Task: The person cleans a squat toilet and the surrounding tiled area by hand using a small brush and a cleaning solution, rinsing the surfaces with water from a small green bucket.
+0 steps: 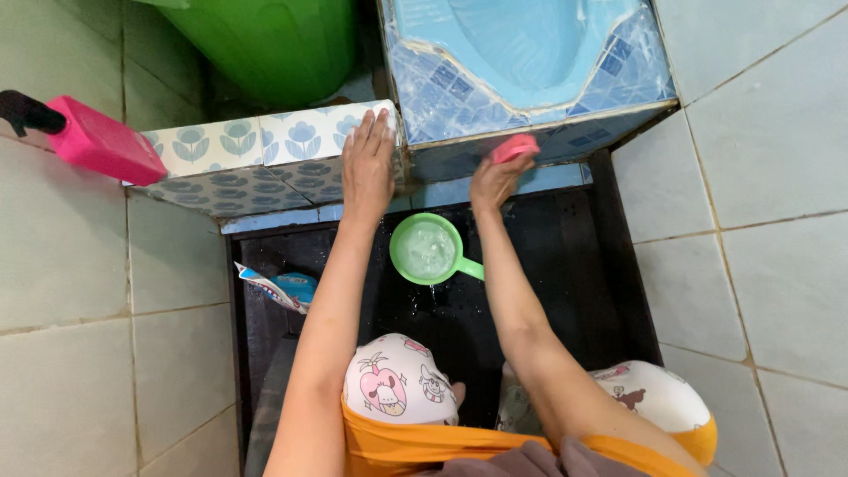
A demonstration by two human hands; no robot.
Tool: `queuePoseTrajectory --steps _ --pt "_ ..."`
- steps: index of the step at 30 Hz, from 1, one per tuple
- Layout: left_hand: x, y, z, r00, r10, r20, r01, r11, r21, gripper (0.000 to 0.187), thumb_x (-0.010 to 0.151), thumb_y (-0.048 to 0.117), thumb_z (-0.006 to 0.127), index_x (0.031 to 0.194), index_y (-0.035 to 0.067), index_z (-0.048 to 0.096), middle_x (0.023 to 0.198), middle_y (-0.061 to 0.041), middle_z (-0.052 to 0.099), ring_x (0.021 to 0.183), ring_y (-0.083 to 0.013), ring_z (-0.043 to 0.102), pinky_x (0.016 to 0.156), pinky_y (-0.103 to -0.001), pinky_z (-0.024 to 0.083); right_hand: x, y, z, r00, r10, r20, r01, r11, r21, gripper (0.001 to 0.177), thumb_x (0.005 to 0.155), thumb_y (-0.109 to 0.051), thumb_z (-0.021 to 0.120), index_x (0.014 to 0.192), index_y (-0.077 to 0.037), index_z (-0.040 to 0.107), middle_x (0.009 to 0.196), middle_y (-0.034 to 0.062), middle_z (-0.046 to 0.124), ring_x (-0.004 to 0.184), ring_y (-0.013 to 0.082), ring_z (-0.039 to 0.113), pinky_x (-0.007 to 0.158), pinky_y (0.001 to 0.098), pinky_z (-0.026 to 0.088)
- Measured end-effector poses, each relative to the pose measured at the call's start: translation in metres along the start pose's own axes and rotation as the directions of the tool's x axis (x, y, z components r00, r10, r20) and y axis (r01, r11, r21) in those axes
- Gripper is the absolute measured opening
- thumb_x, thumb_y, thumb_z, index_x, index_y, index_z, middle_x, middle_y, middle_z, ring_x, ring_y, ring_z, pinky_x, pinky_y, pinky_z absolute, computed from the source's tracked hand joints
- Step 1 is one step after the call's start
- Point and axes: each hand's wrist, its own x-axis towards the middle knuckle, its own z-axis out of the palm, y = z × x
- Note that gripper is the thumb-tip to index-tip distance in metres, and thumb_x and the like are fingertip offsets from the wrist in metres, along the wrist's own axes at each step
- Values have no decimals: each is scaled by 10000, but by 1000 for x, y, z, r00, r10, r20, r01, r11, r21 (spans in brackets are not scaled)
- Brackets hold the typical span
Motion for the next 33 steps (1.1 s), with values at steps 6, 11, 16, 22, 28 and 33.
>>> queuePoseTrajectory --steps 6,11,16,22,28,33 --pt "3 -1 1 1000 4 20 -4 1000 12 532 798 -127 640 1315 -2 651 1573 -140 494 1488 -342 405 1188 -559 335 -16 -52 23 936 352 -21 -335 905 263 956 931 17 587 1621 39 -75 1591 347 226 1439 447 426 1270 520 318" --pt "1 -2 1 1000 21 -21 -22 999 -44 440 867 -71 656 1304 -29 629 1572 -162 483 1495 -349 402 1198 -580 329 -73 -104 48 959 182 216 -211 970 118 721 905 -192 725 1464 -29 299 1409 331 362 1185 511 554 996 549 517" --pt "2 -1 -2 1000 2 20 -2 1000 -11 513 807 -156 619 1299 -16 643 1573 -149 496 1496 -341 402 1189 -564 336 -2 -37 14 989 128 72 -126 991 -34 685 955 -119 659 1522 -93 276 1285 197 457 1131 384 623 860 474 570" --pt "-1 -3 -7 999 34 31 -34 999 -12 567 773 -189 622 1316 -27 637 1582 -155 487 1502 -334 395 1197 -542 341 63 -16 -10 848 420 -324 -347 901 260 801 1002 70 469 1650 -10 6 1715 265 131 1581 427 274 1333 506 227" --pt "2 -5 -6 999 34 25 -33 997 -69 505 804 -145 650 1296 -30 631 1569 -163 484 1494 -343 392 1187 -563 331 -66 -122 45 986 166 29 -168 957 236 989 937 -76 647 1598 42 -79 1548 361 212 1430 517 334 1204 558 288" --pt "1 -3 -6 999 28 22 -27 999 -44 515 805 -164 631 1301 -25 633 1572 -152 491 1497 -331 401 1187 -559 343 -29 -79 24 963 249 107 -258 963 83 749 1075 -270 568 1605 -45 89 1434 308 407 1172 435 633 1012 502 534"
